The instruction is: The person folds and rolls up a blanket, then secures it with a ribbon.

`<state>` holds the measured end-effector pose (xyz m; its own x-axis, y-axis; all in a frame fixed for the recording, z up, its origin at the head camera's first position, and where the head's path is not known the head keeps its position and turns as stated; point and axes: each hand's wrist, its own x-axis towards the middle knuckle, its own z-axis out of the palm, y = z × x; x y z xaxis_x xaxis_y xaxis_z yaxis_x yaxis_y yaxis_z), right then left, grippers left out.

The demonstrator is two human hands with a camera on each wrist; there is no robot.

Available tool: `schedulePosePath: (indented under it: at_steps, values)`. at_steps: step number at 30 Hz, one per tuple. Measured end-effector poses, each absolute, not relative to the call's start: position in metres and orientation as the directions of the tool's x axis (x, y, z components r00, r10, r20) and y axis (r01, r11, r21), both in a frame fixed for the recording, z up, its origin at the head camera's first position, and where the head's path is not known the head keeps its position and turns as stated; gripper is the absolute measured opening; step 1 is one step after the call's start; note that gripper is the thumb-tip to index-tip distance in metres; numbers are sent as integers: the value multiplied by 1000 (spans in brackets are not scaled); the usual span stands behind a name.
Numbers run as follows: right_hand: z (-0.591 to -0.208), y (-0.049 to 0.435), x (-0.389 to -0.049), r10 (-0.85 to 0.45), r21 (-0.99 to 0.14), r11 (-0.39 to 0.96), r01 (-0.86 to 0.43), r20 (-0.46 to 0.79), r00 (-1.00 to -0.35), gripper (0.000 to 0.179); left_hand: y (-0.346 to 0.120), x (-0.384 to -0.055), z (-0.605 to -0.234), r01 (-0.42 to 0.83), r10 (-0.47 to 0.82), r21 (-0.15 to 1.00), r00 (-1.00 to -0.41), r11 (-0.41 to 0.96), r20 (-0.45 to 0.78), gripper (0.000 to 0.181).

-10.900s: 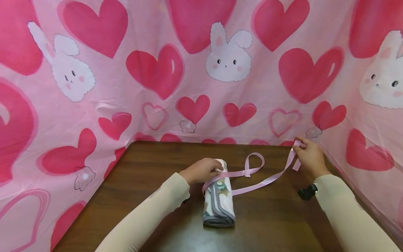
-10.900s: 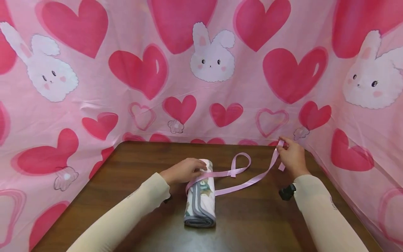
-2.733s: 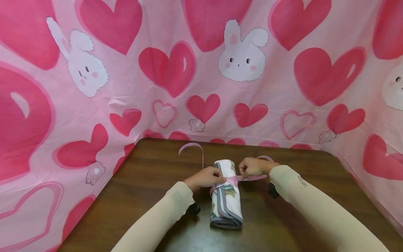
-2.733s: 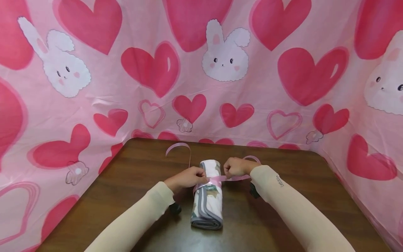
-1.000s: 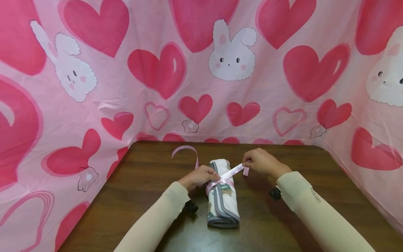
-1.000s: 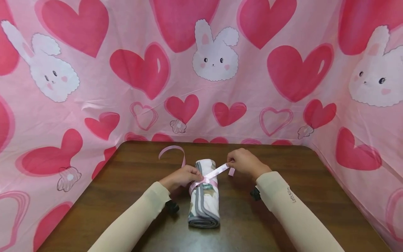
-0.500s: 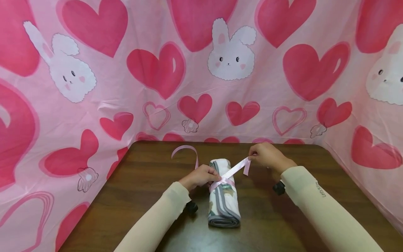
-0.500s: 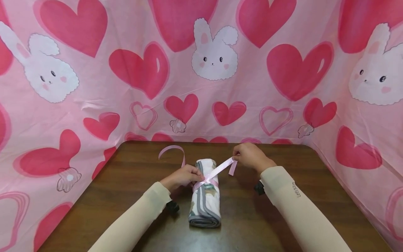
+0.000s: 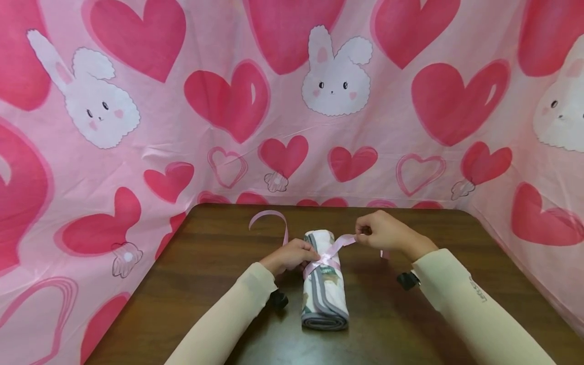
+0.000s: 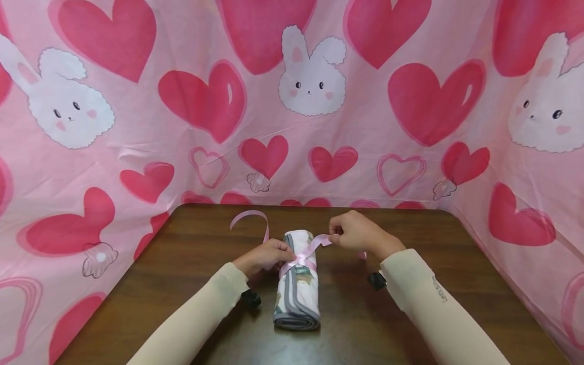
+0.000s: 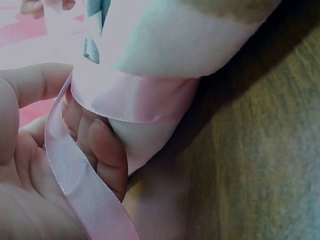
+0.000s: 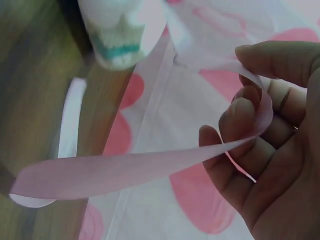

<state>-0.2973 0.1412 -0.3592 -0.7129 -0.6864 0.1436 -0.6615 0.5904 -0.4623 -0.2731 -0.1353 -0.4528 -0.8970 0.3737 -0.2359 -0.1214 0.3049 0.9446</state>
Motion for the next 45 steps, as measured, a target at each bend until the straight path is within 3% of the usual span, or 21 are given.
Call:
schedulePosePath:
  at_steps: [10, 13, 18, 26, 32, 38, 41, 45]
  values:
    - [-388, 107, -267, -810, -313, 419, -852, 295, -507, 10, -136, -272, -450, -104, 379, 945, -898, 311, -224, 14]
    - [-401, 102, -264, -814, -307, 413, -858, 299, -498, 10, -137, -271, -450, -111, 382, 944, -895, 311, -231, 14]
    - [-410, 101, -266, -786, -346, 452, -822, 281, -551, 3, -138, -272, -448, -109, 392, 941, -889, 319, -236, 15]
    - [-410, 100, -271, -636, -387, 617, -685, 266, -724, 7, -138, -271, -449, -110, 392, 948, -891, 299, -228, 15]
    - [-410, 100, -276, -555, -284, 708, -647, 343, -758, 10, -138, -271, -449, -112, 380, 944, -896, 310, -231, 14]
    - [-407, 103, -290, -474, -290, 754, -589, 380, -794, 11, -138, -273, -451, -120, 383, 943, -892, 310, -240, 14]
    - [-405, 101, -286, -527, -247, 720, -649, 414, -742, 11, -138, -272, -452, -128, 387, 943, -889, 306, -246, 15]
    - [-407, 95, -268, -691, -77, 592, -802, 464, -555, 13, -137, -272, -451, -128, 384, 942, -890, 312, -248, 15]
